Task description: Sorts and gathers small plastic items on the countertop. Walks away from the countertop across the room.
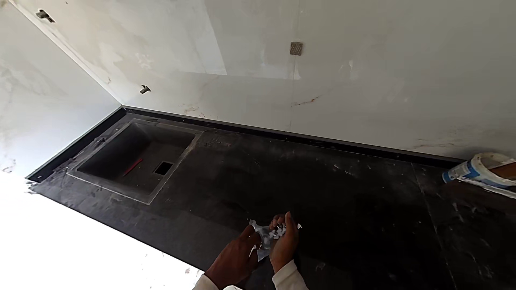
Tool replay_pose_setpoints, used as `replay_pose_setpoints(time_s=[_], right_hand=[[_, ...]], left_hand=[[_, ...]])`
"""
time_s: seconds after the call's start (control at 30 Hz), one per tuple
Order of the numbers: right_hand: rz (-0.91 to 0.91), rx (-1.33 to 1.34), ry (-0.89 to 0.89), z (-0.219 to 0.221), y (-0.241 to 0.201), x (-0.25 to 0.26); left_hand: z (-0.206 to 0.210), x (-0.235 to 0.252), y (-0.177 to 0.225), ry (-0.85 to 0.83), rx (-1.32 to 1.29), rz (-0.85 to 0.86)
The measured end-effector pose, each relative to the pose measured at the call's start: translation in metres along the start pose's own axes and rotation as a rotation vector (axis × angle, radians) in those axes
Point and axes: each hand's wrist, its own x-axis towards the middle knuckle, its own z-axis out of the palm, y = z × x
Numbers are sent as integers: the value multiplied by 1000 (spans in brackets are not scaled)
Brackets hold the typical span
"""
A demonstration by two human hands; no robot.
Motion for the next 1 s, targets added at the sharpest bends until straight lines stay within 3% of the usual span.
replay_pose_setpoints(time_s=[0.2, 0.3, 0.37, 0.43, 0.5, 0.57, 0.63, 0.7, 0.77, 0.83, 0.93, 1.0], right_hand=[[-124, -154, -250, 3, 5, -18], [-197, -268, -246, -1, 1, -19], [-319, -632, -160, -14, -12, -5], [-434, -1288, -160, -46, -23, 21], [-378, -1768, -291, -84, -30, 42], [-267, -1930, -430, -113, -32, 48], [-271, -1882, -475, -125, -35, 45], [-386, -1605, -393, -120, -39, 31], [-454, -1283, -365, -90, -48, 8], [-474, -1103, -476, -58, -45, -17], [-546, -1226, -605, -45, -19, -32], [-584, -1339, -571, -32, -12, -33]], left_hand=[[-1, -1, -7, 70, -45, 48], [1, -4, -11, 91, -47, 47], [1, -7, -15, 127, -48, 49], [1, -12, -22, 173, -62, 48], [1, -17, -30, 192, -82, 48], [3, -24, -38, 192, -97, 81], [5, -27, -44, 191, -111, 127], [10, -29, -46, 223, -116, 162], [13, -28, -45, 260, -123, 179], [15, -29, -44, 296, -120, 189], [14, -28, -37, 317, -124, 223], [4, -34, -36, 295, -120, 240]])
